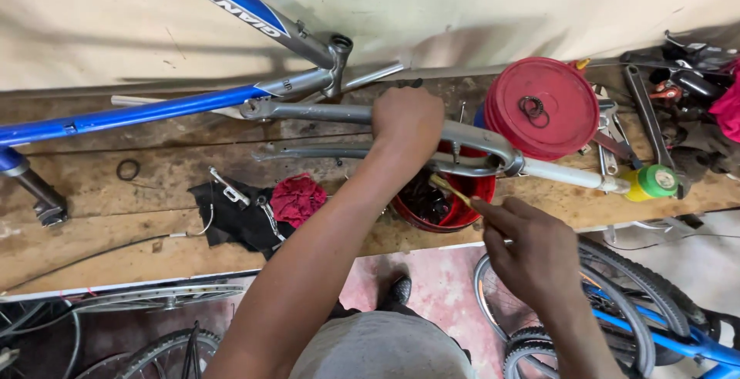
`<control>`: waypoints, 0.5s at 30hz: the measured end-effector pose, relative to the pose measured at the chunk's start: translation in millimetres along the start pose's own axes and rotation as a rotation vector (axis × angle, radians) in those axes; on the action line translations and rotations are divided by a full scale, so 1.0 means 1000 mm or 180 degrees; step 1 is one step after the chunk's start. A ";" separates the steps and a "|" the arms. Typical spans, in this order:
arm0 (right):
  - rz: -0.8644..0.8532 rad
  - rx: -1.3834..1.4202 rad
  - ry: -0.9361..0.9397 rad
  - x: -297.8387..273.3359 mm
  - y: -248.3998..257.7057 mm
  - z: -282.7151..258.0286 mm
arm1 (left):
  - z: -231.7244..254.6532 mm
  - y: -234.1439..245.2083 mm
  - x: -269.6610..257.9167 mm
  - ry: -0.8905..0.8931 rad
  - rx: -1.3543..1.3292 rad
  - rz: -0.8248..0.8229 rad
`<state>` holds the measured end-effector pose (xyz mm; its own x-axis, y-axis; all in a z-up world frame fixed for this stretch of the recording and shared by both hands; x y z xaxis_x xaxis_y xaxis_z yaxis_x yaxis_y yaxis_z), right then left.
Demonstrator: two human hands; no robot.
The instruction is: Cleaning a bicycle fork and other small components in a bucket of solvent using a brush.
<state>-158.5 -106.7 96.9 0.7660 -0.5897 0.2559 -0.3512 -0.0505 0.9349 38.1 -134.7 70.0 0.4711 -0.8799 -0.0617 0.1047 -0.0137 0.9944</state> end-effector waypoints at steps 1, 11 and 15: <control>0.0010 0.0006 -0.0011 0.002 -0.005 0.003 | 0.001 0.004 -0.002 -0.0010 0.0012 0.0002; -0.0003 -0.0027 0.0136 0.004 -0.016 0.022 | -0.006 -0.014 0.008 0.0106 -0.0163 0.0116; 0.0136 0.0066 -0.0040 -0.004 -0.010 0.034 | -0.007 -0.015 0.013 0.0124 -0.0269 0.0392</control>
Point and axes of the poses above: each hand's wrist, its own x-axis towards the middle knuckle, its own y-axis out of the back of the hand, z = x × y, the point moved 10 cm from there along x, towards the middle knuckle, and after that the axes turned 9 degrees about z, right-handed, at the moved point
